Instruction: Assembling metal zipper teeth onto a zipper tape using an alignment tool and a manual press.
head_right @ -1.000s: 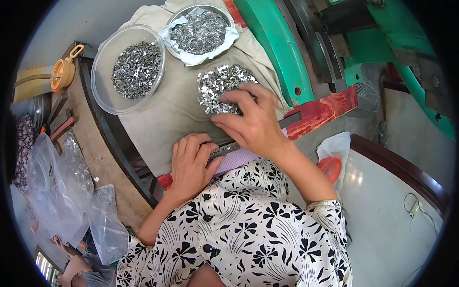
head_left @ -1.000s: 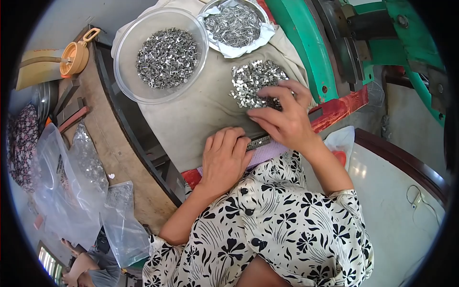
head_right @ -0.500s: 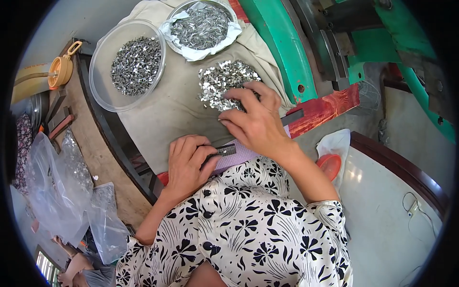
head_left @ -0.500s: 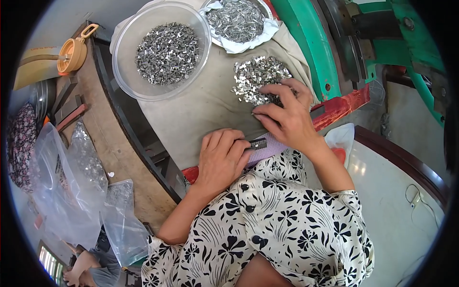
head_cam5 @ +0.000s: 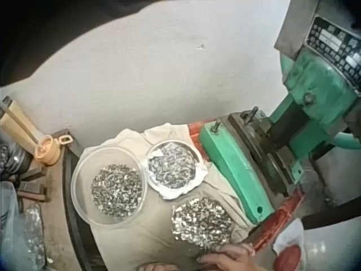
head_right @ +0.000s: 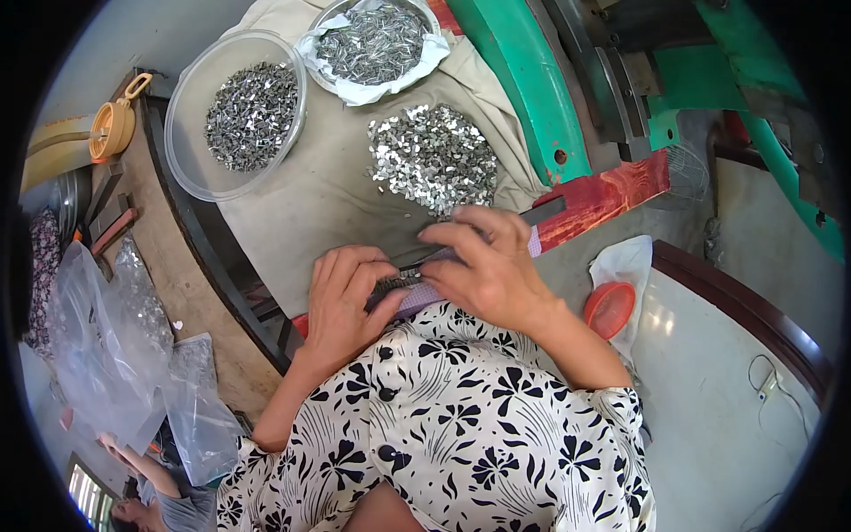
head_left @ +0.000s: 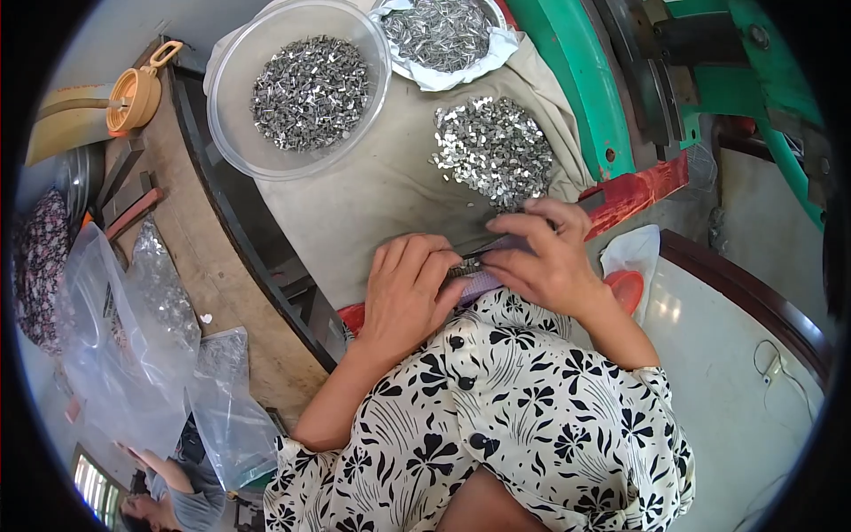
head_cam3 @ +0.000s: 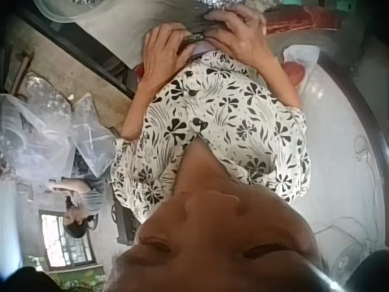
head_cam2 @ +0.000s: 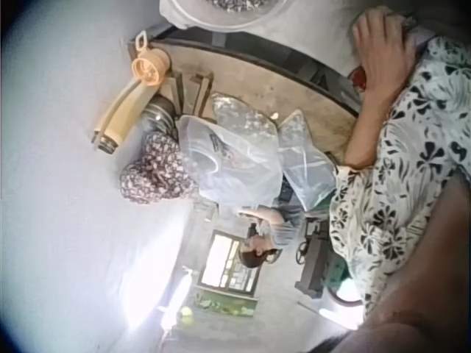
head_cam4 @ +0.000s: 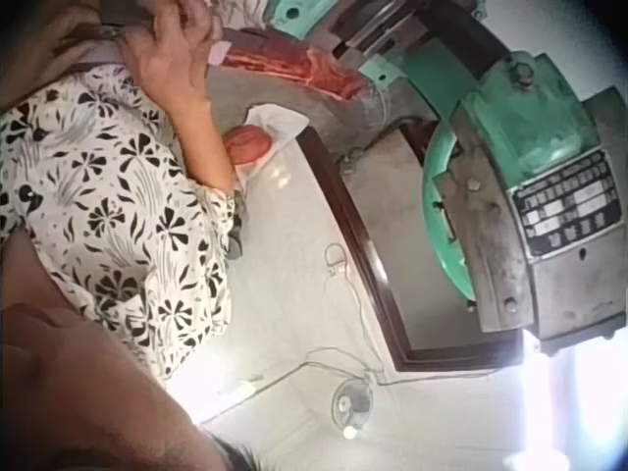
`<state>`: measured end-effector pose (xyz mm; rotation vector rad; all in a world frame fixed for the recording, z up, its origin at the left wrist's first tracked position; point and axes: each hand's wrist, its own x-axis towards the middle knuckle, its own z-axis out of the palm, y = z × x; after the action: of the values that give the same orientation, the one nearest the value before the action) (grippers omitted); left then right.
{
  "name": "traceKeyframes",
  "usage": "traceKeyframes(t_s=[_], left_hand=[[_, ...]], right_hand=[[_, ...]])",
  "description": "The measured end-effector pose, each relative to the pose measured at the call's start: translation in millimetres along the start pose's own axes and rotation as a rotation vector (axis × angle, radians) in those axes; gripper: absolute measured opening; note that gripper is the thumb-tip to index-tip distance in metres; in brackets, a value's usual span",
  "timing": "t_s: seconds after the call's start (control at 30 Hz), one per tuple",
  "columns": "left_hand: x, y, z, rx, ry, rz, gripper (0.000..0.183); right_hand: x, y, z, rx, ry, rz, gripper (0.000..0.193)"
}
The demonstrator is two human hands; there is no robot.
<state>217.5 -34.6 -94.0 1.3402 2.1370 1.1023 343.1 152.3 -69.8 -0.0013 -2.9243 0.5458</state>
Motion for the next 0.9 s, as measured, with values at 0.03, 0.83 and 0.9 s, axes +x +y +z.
traceKeyframes(t_s=[0.03,0.83,0.9], left_hand=[[1.6,0.7,-3.1,0.002,-0.001,0.001,0.027],[53.8,-5.5,-8.9,0.387,0.083,0.156,0.008],[46.5,-4.5,-14.2,0.533,0.075,0.129,0.012]], right_hand=[[-0.5,-2.4,2.2,-0.031,-0.011,-0.016,0.013],[27.0,17.0,1.6,0.047,0.134,0.136,0.019],[34.1,25.8,8.5,0.066,0.098,0.133,0.019]])
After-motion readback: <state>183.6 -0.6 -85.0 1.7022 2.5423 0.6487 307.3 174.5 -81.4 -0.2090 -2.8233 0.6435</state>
